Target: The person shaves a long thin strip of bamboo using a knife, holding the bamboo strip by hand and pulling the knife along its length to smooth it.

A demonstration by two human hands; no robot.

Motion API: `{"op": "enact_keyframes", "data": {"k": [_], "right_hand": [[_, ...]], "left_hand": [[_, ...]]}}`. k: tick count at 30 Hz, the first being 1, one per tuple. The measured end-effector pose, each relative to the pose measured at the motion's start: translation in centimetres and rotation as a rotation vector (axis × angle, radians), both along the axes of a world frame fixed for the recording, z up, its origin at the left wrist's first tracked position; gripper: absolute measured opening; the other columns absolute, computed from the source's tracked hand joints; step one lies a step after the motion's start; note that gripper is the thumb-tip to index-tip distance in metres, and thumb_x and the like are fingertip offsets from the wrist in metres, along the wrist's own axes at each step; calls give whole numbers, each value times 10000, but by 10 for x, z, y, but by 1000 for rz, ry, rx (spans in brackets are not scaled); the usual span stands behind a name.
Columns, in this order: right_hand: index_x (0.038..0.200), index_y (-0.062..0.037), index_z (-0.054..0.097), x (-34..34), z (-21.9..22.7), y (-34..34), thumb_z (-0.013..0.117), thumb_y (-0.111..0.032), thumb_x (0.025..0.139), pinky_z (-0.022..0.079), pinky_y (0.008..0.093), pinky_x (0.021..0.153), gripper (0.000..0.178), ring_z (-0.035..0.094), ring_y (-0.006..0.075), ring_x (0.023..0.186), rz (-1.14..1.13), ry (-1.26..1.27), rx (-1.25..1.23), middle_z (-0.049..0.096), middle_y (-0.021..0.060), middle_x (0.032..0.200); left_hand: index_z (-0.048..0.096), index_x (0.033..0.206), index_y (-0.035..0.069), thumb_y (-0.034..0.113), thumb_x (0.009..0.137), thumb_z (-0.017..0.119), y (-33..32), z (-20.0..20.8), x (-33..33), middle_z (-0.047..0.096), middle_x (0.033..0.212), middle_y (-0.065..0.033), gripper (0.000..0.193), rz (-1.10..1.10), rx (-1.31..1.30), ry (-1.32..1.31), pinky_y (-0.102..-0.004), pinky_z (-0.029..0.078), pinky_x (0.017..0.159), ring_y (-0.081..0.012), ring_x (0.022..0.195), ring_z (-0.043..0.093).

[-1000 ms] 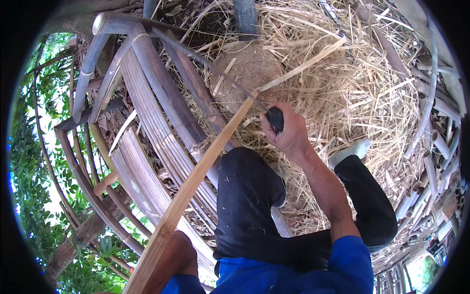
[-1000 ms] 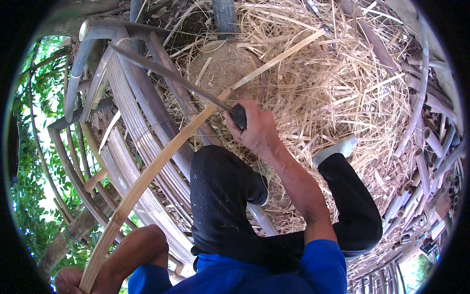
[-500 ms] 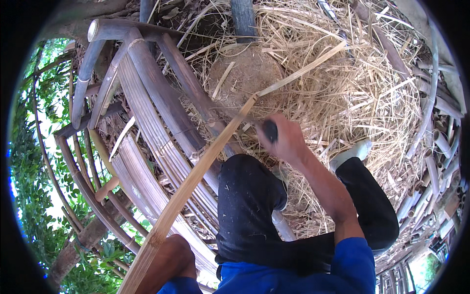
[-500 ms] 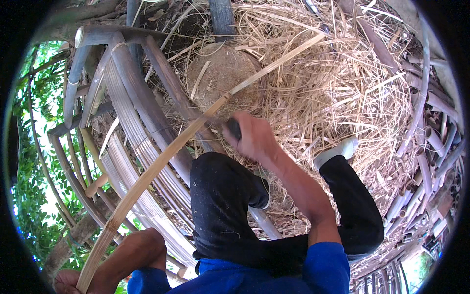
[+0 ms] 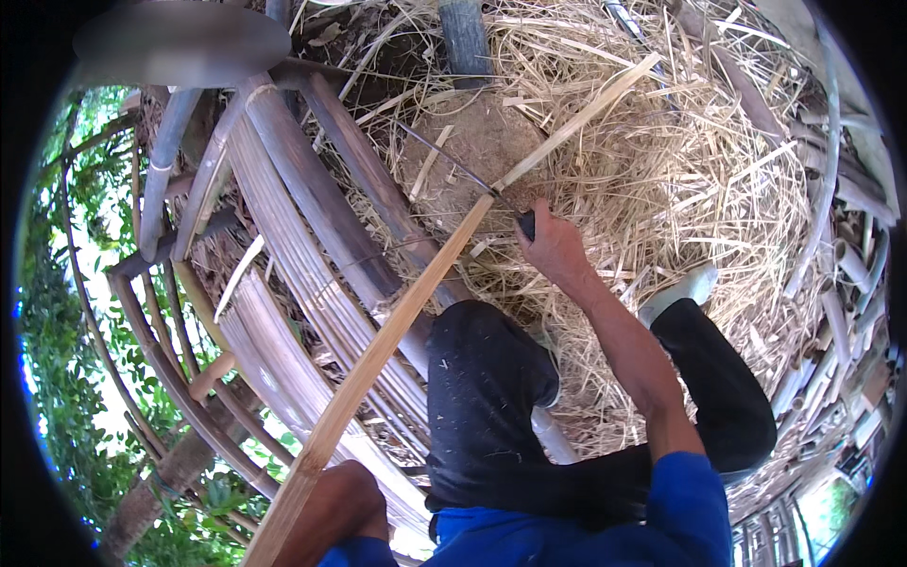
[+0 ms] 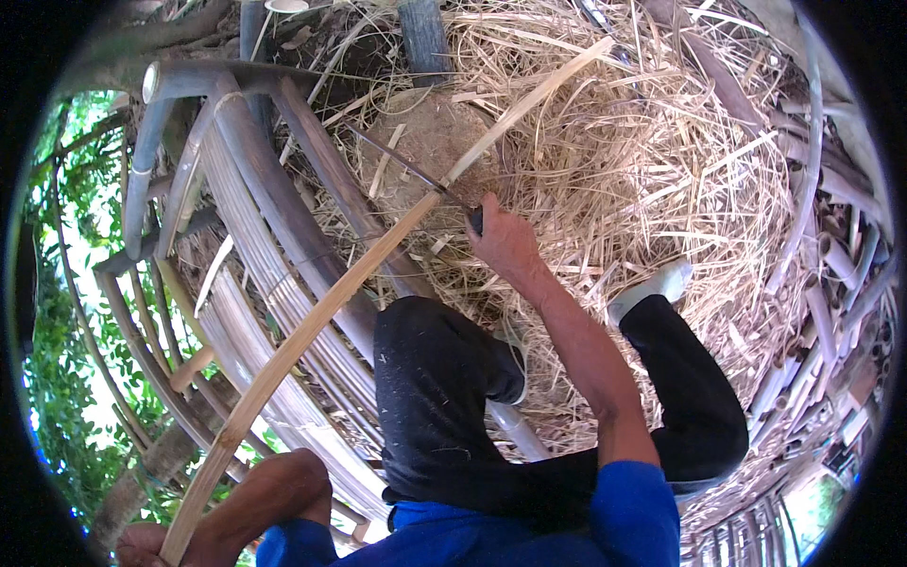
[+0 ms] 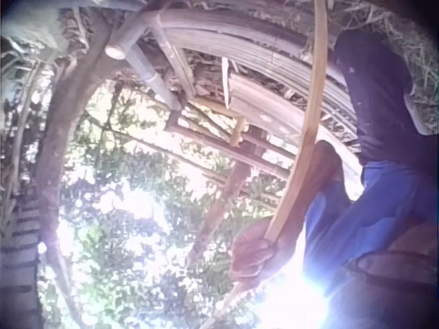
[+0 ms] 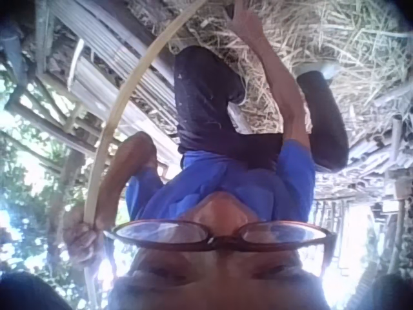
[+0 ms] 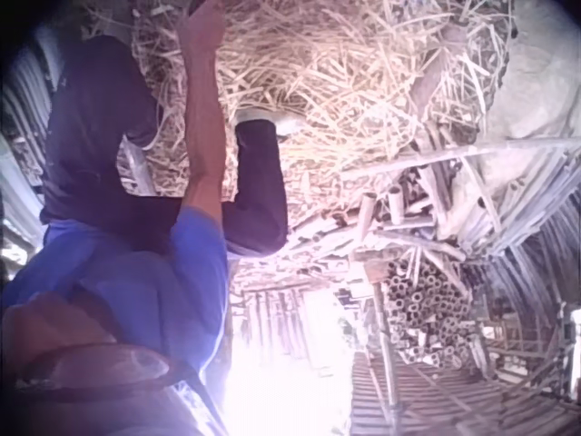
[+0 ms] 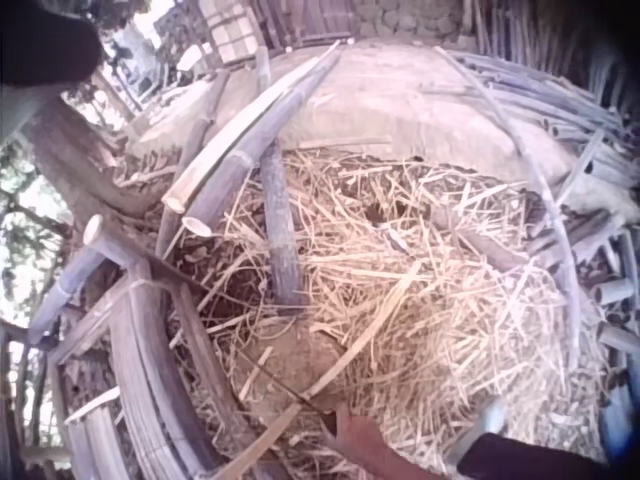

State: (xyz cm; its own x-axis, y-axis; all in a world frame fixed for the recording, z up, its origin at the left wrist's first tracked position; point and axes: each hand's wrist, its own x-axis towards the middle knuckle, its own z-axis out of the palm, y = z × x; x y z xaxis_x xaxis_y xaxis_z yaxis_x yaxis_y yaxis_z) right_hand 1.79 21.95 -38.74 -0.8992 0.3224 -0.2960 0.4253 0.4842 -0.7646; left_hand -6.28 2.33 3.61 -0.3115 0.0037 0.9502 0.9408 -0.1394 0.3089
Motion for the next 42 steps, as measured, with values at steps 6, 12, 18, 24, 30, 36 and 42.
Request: {"op": "enact_keyframes", "data": {"k": [6, 12, 18, 24, 30, 36, 42], "right_hand": [[1071, 49, 490, -12, 22, 3, 660, -310, 964, 558, 478, 556, 412, 703, 434, 704, 64, -161, -85, 674, 269, 802], [1127, -1, 518, 8, 88, -4, 709, -240, 943, 573, 423, 551, 357, 723, 363, 701, 19, 654, -33, 692, 226, 831], [1163, 22, 510, 11, 11, -4, 693, -269, 931, 574, 525, 641, 415, 708, 438, 729, -43, -178, -30, 685, 256, 828], [1079, 5, 555, 9, 80, -1, 720, -284, 939, 570, 400, 589, 361, 718, 350, 699, -29, 429, -116, 679, 232, 858], [1114, 23, 503, 25, 7, -3, 645, -339, 962, 562, 501, 642, 417, 703, 429, 724, -52, -256, -162, 671, 266, 796], [1094, 1, 502, 1, 66, 9, 694, -284, 945, 551, 469, 555, 374, 693, 403, 649, -107, 76, -171, 657, 234, 739], [1102, -8, 495, 0, 60, -13, 701, -269, 944, 563, 400, 462, 368, 682, 315, 538, 23, 443, -38, 666, 193, 711]], "left_hand": [[468, 833, 135, 353, 1078, 487, -5, 0, 0, 356, 636, 87, 328, -27, -13, 16, -167, 311, 330, -4, 416, 372], [461, 817, 149, 348, 1071, 503, 3, -2, 3, 392, 624, 94, 324, 100, -4, 21, -152, 327, 331, -2, 410, 407], [444, 813, 147, 381, 1085, 446, 9, 0, 1, 345, 605, 86, 359, 19, 69, -54, -169, 318, 337, -14, 424, 383], [425, 815, 146, 389, 1092, 431, 7, -9, 2, 304, 606, 84, 368, 55, 51, 41, -184, 262, 343, -19, 427, 314], [420, 745, 146, 395, 1090, 410, 3, 2, 3, 315, 551, 77, 425, 103, 153, -46, -192, 277, 307, -31, 375, 306], [421, 707, 166, 393, 1086, 408, 4, -7, -2, 314, 530, 86, 443, 88, 257, -26, -194, 285, 288, -28, 353, 317], [453, 733, 157, 419, 1091, 386, 11, -9, -2, 334, 547, 92, 449, 49, 270, 21, -173, 307, 300, -18, 362, 340]]}}
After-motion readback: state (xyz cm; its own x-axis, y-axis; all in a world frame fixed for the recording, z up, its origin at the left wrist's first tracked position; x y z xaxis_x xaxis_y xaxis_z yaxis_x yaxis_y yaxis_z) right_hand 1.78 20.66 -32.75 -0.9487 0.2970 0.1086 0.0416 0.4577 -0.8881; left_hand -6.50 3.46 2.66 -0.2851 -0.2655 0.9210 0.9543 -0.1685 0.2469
